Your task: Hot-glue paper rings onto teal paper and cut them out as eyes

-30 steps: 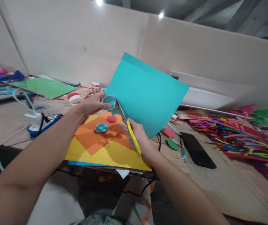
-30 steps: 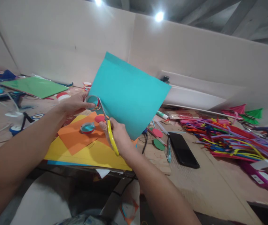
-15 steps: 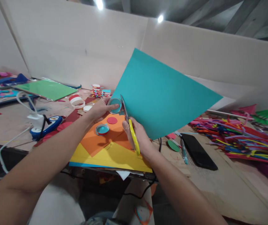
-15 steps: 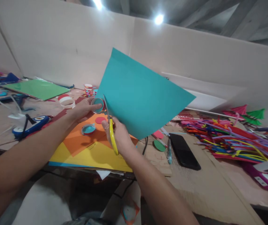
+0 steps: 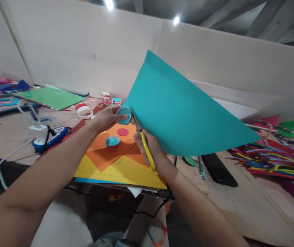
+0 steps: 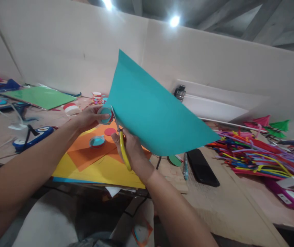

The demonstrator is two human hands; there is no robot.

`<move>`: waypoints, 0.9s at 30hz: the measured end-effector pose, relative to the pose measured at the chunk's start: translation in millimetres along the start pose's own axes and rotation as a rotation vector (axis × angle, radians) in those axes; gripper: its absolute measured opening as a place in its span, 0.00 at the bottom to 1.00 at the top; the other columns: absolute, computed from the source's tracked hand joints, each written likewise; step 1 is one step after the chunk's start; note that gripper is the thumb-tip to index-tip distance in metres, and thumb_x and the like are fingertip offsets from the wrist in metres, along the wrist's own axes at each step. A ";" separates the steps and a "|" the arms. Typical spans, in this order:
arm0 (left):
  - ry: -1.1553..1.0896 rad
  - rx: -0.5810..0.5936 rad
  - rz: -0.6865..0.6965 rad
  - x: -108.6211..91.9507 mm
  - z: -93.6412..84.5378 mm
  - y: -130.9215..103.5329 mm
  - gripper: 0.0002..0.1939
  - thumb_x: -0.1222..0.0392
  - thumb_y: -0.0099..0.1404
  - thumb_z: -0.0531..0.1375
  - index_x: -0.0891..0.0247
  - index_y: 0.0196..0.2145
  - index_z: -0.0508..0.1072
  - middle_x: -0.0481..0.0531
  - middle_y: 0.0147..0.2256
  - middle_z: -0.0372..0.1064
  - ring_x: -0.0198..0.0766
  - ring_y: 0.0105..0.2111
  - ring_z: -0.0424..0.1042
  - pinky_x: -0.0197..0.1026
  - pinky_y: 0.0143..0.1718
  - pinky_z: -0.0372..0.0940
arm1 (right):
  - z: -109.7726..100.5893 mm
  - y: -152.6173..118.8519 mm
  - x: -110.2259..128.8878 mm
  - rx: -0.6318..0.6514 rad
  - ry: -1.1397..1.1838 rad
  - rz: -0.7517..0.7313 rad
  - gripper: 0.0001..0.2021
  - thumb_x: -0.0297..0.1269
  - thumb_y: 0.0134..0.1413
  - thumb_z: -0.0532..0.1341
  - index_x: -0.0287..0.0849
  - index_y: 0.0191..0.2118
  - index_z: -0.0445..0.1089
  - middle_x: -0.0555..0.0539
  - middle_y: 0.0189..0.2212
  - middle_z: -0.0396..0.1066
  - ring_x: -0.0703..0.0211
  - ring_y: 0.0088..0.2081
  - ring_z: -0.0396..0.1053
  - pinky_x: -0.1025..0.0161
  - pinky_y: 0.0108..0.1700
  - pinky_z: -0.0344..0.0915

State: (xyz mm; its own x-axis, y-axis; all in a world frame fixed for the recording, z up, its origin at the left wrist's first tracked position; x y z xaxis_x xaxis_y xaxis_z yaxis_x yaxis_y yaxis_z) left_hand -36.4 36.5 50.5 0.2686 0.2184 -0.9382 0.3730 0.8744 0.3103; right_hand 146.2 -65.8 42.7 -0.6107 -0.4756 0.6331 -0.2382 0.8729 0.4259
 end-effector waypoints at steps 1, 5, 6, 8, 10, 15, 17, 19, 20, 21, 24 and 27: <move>0.019 0.011 0.003 -3.1 0.5 -0.1 0.15 0.57 0.46 0.75 0.67 0.28 0.78 0.51 0.27 0.73 0.34 0.27 0.70 0.38 0.32 0.65 | -0.1 0.3 -0.1 -0.008 -0.013 -0.019 0.21 0.58 0.64 0.50 0.45 0.31 0.60 0.50 0.25 0.63 0.59 0.30 0.58 0.62 0.34 0.54; 0.096 0.039 -0.010 -13.9 3.9 -1.9 0.16 0.56 0.46 0.75 0.66 0.28 0.77 0.51 0.27 0.73 0.35 0.28 0.69 0.38 0.33 0.64 | -0.9 2.1 -0.2 0.009 -0.028 -0.031 0.21 0.58 0.64 0.51 0.46 0.29 0.58 0.49 0.25 0.62 0.57 0.31 0.60 0.62 0.35 0.54; 0.120 0.040 -0.019 -15.6 4.6 -2.6 0.16 0.55 0.46 0.75 0.66 0.29 0.78 0.52 0.28 0.73 0.36 0.28 0.69 0.38 0.33 0.64 | -1.2 2.6 -0.2 0.025 -0.025 -0.019 0.21 0.58 0.64 0.51 0.46 0.29 0.58 0.49 0.25 0.62 0.57 0.32 0.60 0.62 0.35 0.54; 0.166 0.040 -0.035 -17.4 5.4 -4.1 0.15 0.55 0.47 0.74 0.65 0.30 0.78 0.51 0.28 0.73 0.36 0.28 0.68 0.39 0.33 0.64 | -1.7 3.5 -0.4 0.055 -0.019 0.012 0.21 0.58 0.63 0.52 0.46 0.29 0.57 0.50 0.25 0.62 0.57 0.32 0.61 0.62 0.35 0.54; 0.199 0.039 -0.040 -17.9 5.3 -5.2 0.14 0.56 0.48 0.74 0.65 0.30 0.78 0.51 0.27 0.72 0.36 0.28 0.68 0.39 0.34 0.64 | -2.2 3.7 -0.6 0.067 -0.015 0.040 0.21 0.58 0.62 0.53 0.46 0.29 0.57 0.51 0.24 0.62 0.57 0.31 0.61 0.62 0.34 0.54; 0.246 0.030 -0.051 -18.7 -1.4 -5.3 0.13 0.57 0.47 0.73 0.65 0.27 0.77 0.50 0.25 0.71 0.36 0.26 0.67 0.39 0.32 0.63 | -3.5 1.1 1.7 0.061 -0.002 0.029 0.22 0.58 0.62 0.53 0.45 0.28 0.57 0.52 0.23 0.60 0.59 0.30 0.59 0.63 0.33 0.51; 0.275 0.031 -0.070 -19.6 -5.2 -5.3 0.14 0.57 0.46 0.74 0.65 0.26 0.77 0.50 0.25 0.71 0.36 0.26 0.68 0.38 0.30 0.62 | -3.2 0.2 1.8 0.075 0.014 0.047 0.22 0.58 0.62 0.54 0.45 0.28 0.57 0.52 0.23 0.60 0.60 0.29 0.58 0.64 0.32 0.51; 0.267 0.024 -0.086 -19.6 -7.9 -5.4 0.15 0.57 0.45 0.75 0.66 0.28 0.78 0.51 0.27 0.73 0.36 0.27 0.69 0.37 0.30 0.63 | -1.9 0.6 0.1 0.090 0.016 0.081 0.21 0.58 0.61 0.55 0.45 0.28 0.58 0.52 0.23 0.60 0.61 0.28 0.58 0.64 0.31 0.51; 0.238 0.012 -0.090 -18.6 -8.5 -5.3 0.15 0.57 0.44 0.75 0.66 0.29 0.78 0.52 0.28 0.74 0.36 0.28 0.70 0.37 0.31 0.64 | -1.1 1.3 -1.1 0.094 0.014 0.094 0.21 0.58 0.61 0.56 0.45 0.28 0.59 0.52 0.23 0.60 0.60 0.28 0.57 0.64 0.31 0.51; 0.189 -0.010 -0.085 -16.8 -8.4 -4.8 0.17 0.57 0.44 0.75 0.67 0.30 0.78 0.52 0.29 0.75 0.36 0.28 0.71 0.37 0.31 0.65 | -0.4 2.2 -2.3 0.090 0.011 0.103 0.21 0.58 0.60 0.56 0.45 0.29 0.60 0.52 0.23 0.60 0.60 0.28 0.57 0.63 0.31 0.51; -0.039 -0.109 -0.031 -7.1 -3.9 -2.2 0.21 0.57 0.43 0.76 0.67 0.33 0.78 0.52 0.31 0.76 0.35 0.29 0.73 0.36 0.32 0.67 | 0.0 4.1 -5.0 0.048 0.012 0.126 0.21 0.60 0.59 0.56 0.46 0.30 0.62 0.52 0.22 0.60 0.59 0.27 0.57 0.62 0.31 0.51; -0.255 -0.163 -0.030 6.6 6.8 1.1 0.21 0.55 0.45 0.76 0.65 0.35 0.77 0.49 0.31 0.75 0.32 0.28 0.73 0.33 0.29 0.68 | -1.5 3.7 -5.5 0.027 0.034 0.172 0.20 0.60 0.60 0.55 0.46 0.33 0.65 0.51 0.22 0.61 0.58 0.26 0.59 0.62 0.30 0.52</move>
State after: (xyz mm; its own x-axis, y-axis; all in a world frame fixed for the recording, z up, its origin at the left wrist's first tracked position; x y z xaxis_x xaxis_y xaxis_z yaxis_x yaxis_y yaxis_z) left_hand -28.2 35.9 45.6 0.4818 0.0938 -0.8712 0.2419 0.9414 0.2351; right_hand 149.9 -60.1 41.7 -0.6180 -0.3221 0.7172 -0.1526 0.9440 0.2924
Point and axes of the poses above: each hand's wrist, its own y-axis towards the middle knuckle, its own z-axis out of the palm, x = y × z, the point moved 3 cm from there along y, towards the middle knuckle
